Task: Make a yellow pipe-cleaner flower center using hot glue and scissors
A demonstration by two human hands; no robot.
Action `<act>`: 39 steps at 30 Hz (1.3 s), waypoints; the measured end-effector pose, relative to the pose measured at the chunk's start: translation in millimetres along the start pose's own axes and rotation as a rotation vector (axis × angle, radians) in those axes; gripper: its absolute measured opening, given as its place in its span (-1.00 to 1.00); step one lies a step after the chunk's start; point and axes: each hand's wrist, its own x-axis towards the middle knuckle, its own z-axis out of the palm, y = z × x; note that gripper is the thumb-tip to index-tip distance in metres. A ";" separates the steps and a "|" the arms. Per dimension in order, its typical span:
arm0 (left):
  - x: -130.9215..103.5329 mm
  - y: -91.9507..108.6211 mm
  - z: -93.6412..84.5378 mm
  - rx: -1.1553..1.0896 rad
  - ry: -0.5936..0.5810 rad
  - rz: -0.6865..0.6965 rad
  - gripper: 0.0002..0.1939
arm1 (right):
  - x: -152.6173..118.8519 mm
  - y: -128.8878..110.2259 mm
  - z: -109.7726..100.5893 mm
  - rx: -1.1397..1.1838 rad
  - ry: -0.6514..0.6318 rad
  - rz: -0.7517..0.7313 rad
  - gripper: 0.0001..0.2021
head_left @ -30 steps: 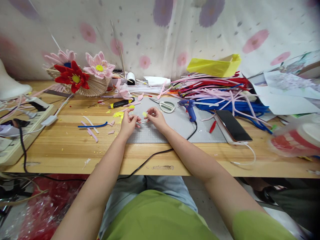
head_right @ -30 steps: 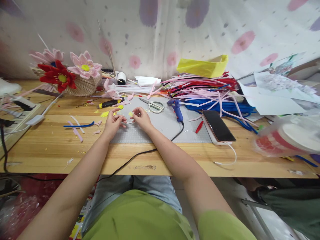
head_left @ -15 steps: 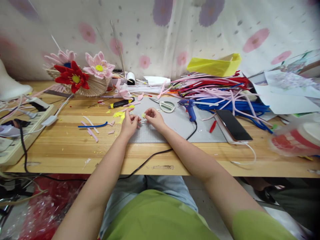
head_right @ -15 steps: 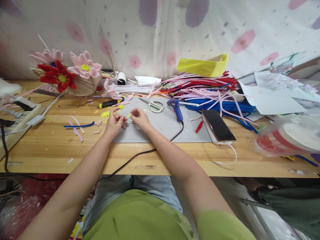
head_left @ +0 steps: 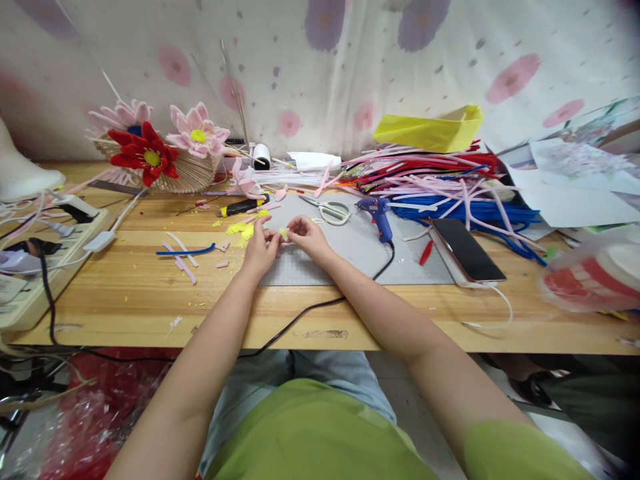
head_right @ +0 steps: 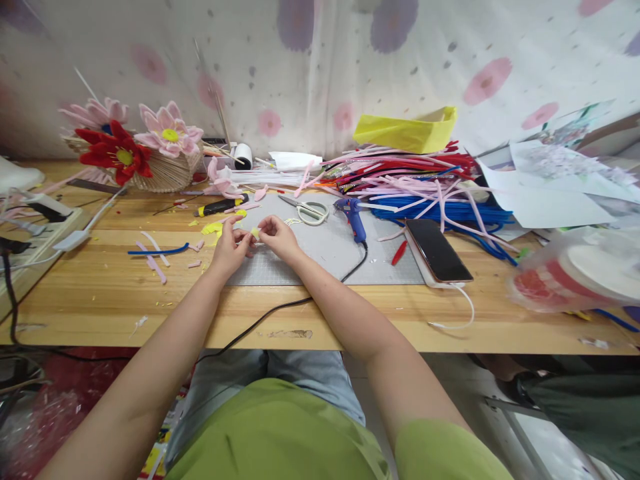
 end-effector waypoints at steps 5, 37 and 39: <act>-0.4 1.6 -1.2 0.069 -0.011 -0.009 -0.49 | -1.7 -2.2 -0.2 -0.038 -0.011 -0.037 -0.77; 3.6 25.1 20.5 -0.684 0.348 -0.376 -0.56 | -3.0 -3.6 2.6 0.025 -0.011 -0.078 -0.53; 2.8 26.8 22.4 -0.712 0.349 -0.402 -0.58 | -2.4 -2.5 3.2 0.017 0.000 -0.071 -0.56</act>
